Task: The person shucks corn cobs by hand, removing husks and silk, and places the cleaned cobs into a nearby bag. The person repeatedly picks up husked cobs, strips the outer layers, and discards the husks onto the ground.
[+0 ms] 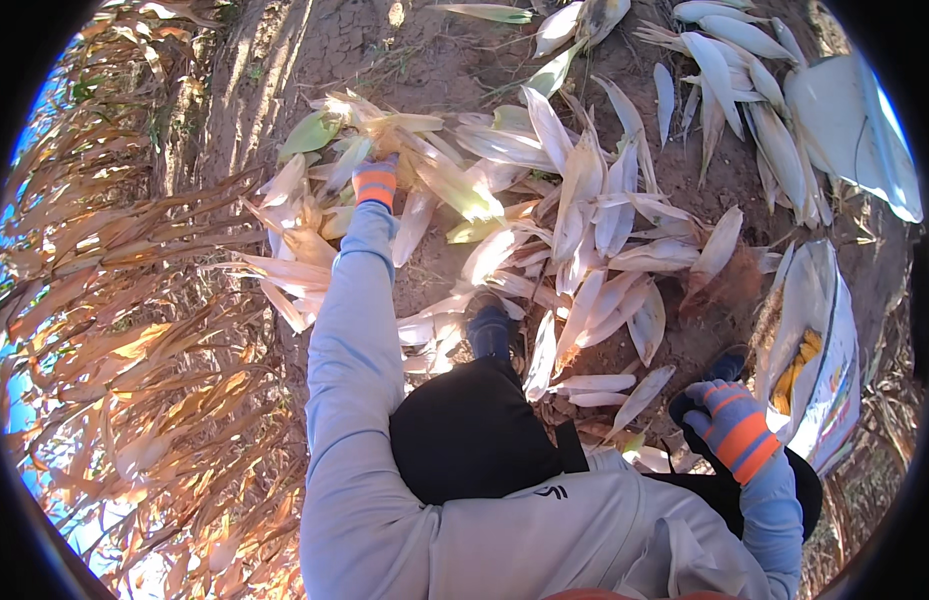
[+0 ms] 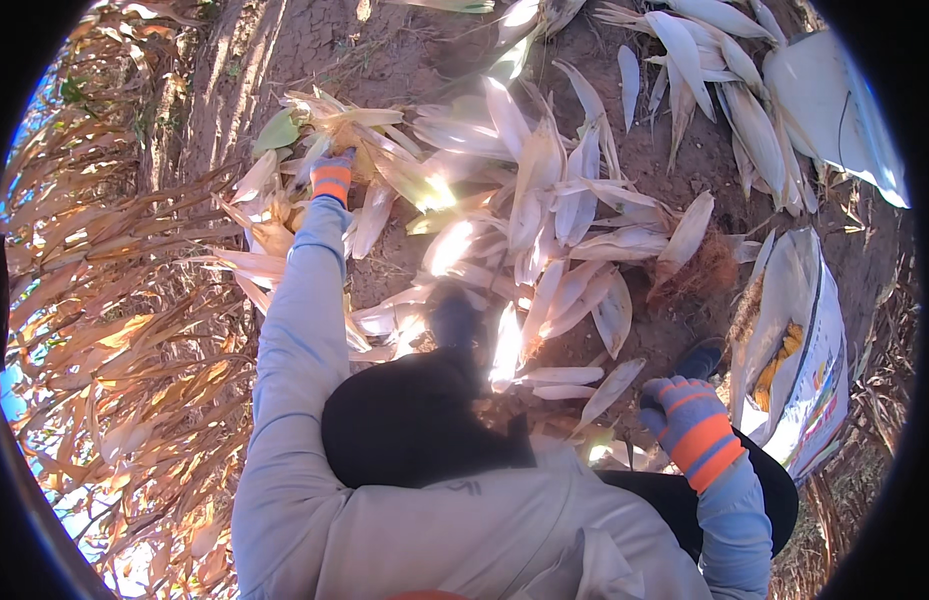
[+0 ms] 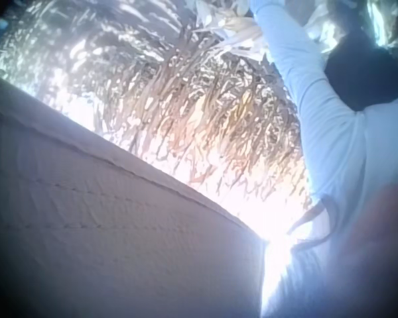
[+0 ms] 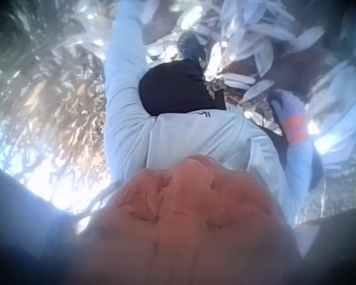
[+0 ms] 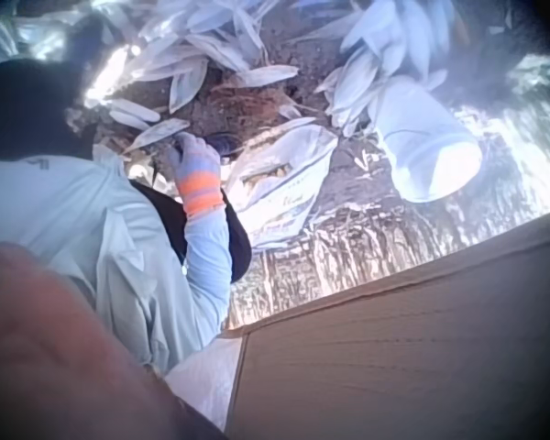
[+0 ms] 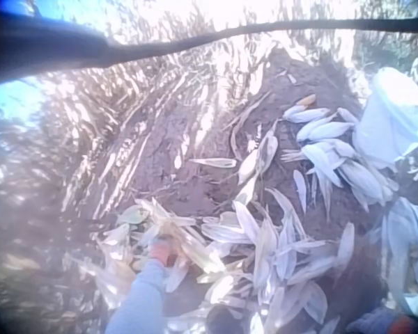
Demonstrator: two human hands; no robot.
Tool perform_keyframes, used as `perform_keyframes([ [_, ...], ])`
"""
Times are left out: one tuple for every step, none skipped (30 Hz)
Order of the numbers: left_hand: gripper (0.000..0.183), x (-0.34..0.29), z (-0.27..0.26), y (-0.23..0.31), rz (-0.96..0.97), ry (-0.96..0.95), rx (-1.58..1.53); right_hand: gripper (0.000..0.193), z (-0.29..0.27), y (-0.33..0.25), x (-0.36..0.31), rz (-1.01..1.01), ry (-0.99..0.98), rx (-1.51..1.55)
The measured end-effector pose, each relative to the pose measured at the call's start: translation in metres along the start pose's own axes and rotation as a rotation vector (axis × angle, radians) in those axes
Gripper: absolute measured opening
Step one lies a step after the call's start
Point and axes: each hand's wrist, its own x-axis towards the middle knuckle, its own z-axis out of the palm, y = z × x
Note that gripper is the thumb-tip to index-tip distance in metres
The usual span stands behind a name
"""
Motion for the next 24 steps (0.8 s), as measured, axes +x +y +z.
perform_keyframes([
  [0.044,-0.001,-0.007,0.0,0.037,0.035,-0.037,0.027,0.0,0.0,0.0,0.0,0.004,0.002],
  [0.043,-0.004,-0.015,-0.003,0.047,0.034,-0.13,0.027,-0.001,0.0,-0.001,0.0,0.007,0.003],
  [0.042,-0.007,-0.025,-0.007,0.059,0.037,-0.219,0.027,0.0,0.0,-0.001,-0.005,0.011,0.007],
  [0.04,-0.007,-0.034,-0.014,0.07,0.039,-0.308,0.027,0.0,0.0,0.0,-0.007,0.014,0.01],
  [0.037,-0.007,-0.045,-0.022,0.061,0.028,-0.296,0.027,-0.001,0.0,0.0,-0.009,0.017,0.013],
  [0.037,-0.015,-0.053,-0.007,0.024,0.02,-0.183,0.027,0.0,-0.001,-0.002,0.004,0.025,0.02],
  [0.037,-0.03,-0.069,0.023,-0.007,0.011,-0.07,0.027,0.001,-0.001,-0.003,0.018,0.033,0.031],
  [0.037,-0.039,-0.082,0.039,-0.048,0.017,0.047,0.027,0.001,-0.001,-0.004,0.014,0.036,0.038],
  [0.039,-0.028,-0.09,0.004,-0.035,0.001,-0.136,0.028,0.0,-0.002,-0.004,-0.001,0.034,0.038],
  [0.039,-0.019,-0.095,-0.014,-0.003,0.041,-0.006,0.028,-0.001,-0.003,-0.004,-0.001,0.032,0.036],
  [0.04,-0.014,-0.1,-0.028,0.028,0.082,0.13,0.028,0.0,-0.003,-0.005,-0.005,0.03,0.038],
  [0.04,-0.009,-0.107,-0.043,0.059,0.123,0.264,0.028,-0.001,-0.003,-0.005,-0.009,0.028,0.037],
  [0.038,-0.009,-0.114,-0.051,0.08,0.181,0.331,0.028,-0.001,-0.002,-0.004,-0.016,0.028,0.03],
  [0.038,-0.004,-0.118,-0.056,0.049,0.155,0.38,0.028,-0.001,-0.001,-0.004,-0.023,0.028,0.022],
  [0.039,-0.005,-0.12,-0.045,0.024,0.111,0.422,0.028,0.0,-0.001,-0.006,-0.01,0.026,0.016],
  [0.039,-0.008,-0.128,-0.035,-0.008,0.074,0.476,0.028,0.0,-0.002,-0.006,-0.002,0.02,0.018],
  [0.041,-0.012,-0.131,-0.025,-0.058,0.061,0.341,0.028,0.0,-0.003,-0.007,0.006,0.015,0.02],
  [0.043,-0.017,-0.137,-0.013,-0.105,0.063,0.203,0.028,-0.001,-0.002,-0.005,0.003,0.019,0.018],
  [0.046,-0.02,-0.134,-0.004,-0.15,0.048,0.059,0.028,-0.001,-0.004,-0.005,0.012,0.017,0.017],
  [0.048,-0.02,-0.131,0.0,-0.195,0.033,-0.085,0.028,-0.002,-0.005,-0.006,0.022,0.014,0.016],
  [0.051,0.004,-0.138,-0.074,-0.048,0.135,-0.094,0.028,-0.005,-0.005,-0.004,-0.017,-0.005,0.007],
  [0.052,0.004,-0.133,-0.072,-0.031,0.101,-0.041,0.028,-0.003,-0.004,-0.004,-0.01,0.001,0.005],
  [0.053,-0.001,-0.131,-0.064,-0.013,0.074,0.015,0.028,-0.001,-0.001,-0.004,-0.01,0.009,0.005],
  [0.055,-0.005,-0.132,-0.062,-0.001,0.048,0.072,0.028,0.0,-0.001,-0.005,-0.012,0.011,0.002],
])
